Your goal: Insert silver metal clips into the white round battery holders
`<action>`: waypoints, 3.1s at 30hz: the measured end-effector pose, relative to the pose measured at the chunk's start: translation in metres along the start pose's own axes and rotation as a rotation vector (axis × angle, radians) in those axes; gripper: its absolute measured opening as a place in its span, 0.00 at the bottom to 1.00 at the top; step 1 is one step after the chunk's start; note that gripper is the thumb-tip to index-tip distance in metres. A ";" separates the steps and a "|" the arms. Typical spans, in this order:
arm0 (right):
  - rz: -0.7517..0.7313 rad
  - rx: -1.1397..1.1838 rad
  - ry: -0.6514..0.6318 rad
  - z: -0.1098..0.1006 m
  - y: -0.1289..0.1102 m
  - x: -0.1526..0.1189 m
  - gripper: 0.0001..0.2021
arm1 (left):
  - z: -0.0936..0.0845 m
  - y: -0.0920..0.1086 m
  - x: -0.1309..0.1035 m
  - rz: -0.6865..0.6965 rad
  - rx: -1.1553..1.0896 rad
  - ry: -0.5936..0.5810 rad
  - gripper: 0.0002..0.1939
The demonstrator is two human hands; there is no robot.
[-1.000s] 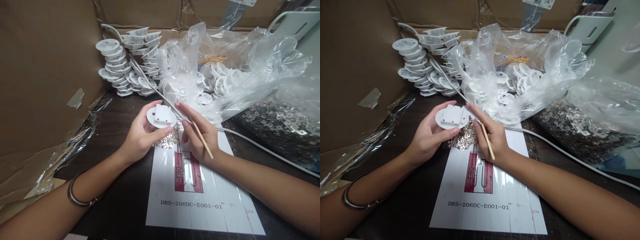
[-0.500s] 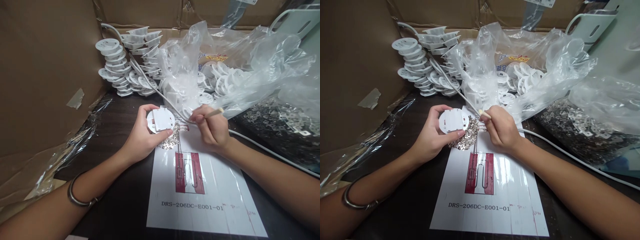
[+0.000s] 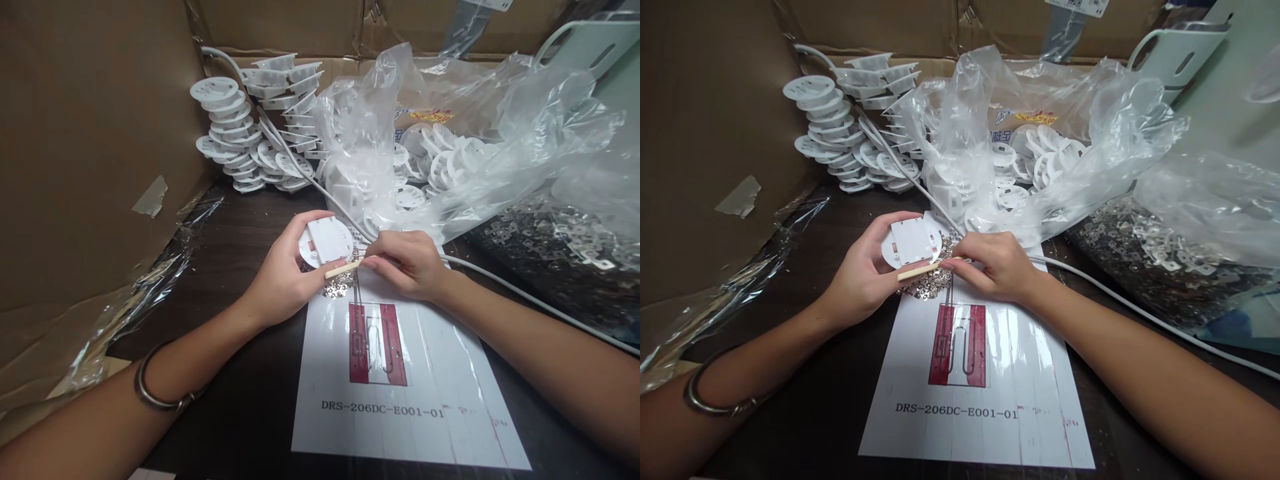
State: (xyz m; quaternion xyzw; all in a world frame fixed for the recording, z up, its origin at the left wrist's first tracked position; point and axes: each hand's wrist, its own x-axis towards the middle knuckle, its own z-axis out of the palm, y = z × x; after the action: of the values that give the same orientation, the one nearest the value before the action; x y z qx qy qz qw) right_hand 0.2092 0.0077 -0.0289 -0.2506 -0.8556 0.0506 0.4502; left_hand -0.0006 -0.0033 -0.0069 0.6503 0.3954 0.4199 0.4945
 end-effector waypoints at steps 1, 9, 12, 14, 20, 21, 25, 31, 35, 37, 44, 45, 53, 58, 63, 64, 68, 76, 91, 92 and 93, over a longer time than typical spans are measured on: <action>-0.007 -0.009 0.007 -0.001 0.000 0.000 0.11 | 0.000 0.000 0.000 0.000 -0.006 0.000 0.28; 0.022 -0.074 0.039 -0.001 0.001 0.001 0.14 | 0.001 0.003 -0.002 -0.008 -0.036 -0.034 0.30; 0.034 -0.091 0.067 0.000 0.000 0.001 0.14 | 0.001 0.004 -0.002 -0.026 -0.034 -0.042 0.33; 0.033 -0.098 0.079 0.000 0.000 0.001 0.13 | 0.001 0.004 -0.002 -0.034 -0.033 -0.035 0.33; 0.003 -0.122 0.114 0.001 0.001 0.001 0.13 | 0.001 0.003 -0.003 0.009 0.016 0.001 0.31; 0.001 -0.125 0.119 0.001 0.001 0.001 0.13 | 0.001 0.003 -0.003 0.015 0.024 0.000 0.31; 0.001 -0.124 0.131 0.002 0.001 0.000 0.14 | 0.001 0.003 -0.003 0.023 0.033 -0.011 0.31; -0.009 -0.121 0.121 0.001 0.001 0.000 0.13 | 0.001 0.003 -0.003 0.065 0.138 0.027 0.32; -0.021 -0.128 0.125 0.001 0.001 0.001 0.12 | -0.002 0.002 -0.003 0.097 0.201 0.032 0.33; -0.027 -0.134 0.130 0.001 0.001 0.001 0.12 | -0.003 0.002 -0.002 0.110 0.216 0.023 0.34; -0.013 -0.155 0.132 0.002 0.001 -0.001 0.12 | -0.004 0.002 -0.001 0.174 0.322 0.030 0.34; -0.011 -0.152 0.127 0.002 0.001 -0.001 0.12 | -0.005 0.002 -0.001 0.190 0.342 0.033 0.34; -0.035 -0.100 0.118 0.003 0.000 -0.002 0.11 | -0.006 0.001 -0.004 0.280 0.462 0.030 0.31; -0.009 -0.059 0.096 0.003 -0.001 -0.002 0.11 | -0.008 0.000 -0.004 0.386 0.593 0.067 0.31; 0.024 -0.028 0.049 0.002 -0.002 -0.003 0.11 | -0.007 0.000 -0.005 0.498 0.673 0.056 0.27; 0.026 -0.021 0.045 0.002 -0.002 -0.003 0.11 | -0.007 0.000 -0.005 0.512 0.685 0.049 0.26; 0.067 0.024 0.001 0.001 -0.003 -0.002 0.11 | -0.007 -0.001 -0.005 0.548 0.712 0.034 0.26; 0.124 0.084 -0.046 0.002 -0.004 -0.002 0.12 | -0.010 -0.003 -0.005 0.537 0.702 0.013 0.29; 0.147 0.100 -0.025 0.000 -0.008 0.002 0.14 | -0.009 -0.002 -0.004 0.446 0.641 0.027 0.32; 0.151 0.089 -0.025 0.000 -0.008 0.002 0.14 | -0.009 -0.001 -0.005 0.442 0.635 0.017 0.32; 0.153 0.082 -0.024 0.001 -0.008 0.002 0.14 | -0.009 -0.001 -0.005 0.440 0.632 0.009 0.31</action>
State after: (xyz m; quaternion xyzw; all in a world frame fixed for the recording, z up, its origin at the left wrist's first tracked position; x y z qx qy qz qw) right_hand 0.2046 0.0014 -0.0253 -0.2962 -0.8365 0.1228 0.4444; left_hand -0.0104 -0.0048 -0.0072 0.8382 0.3583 0.3762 0.1660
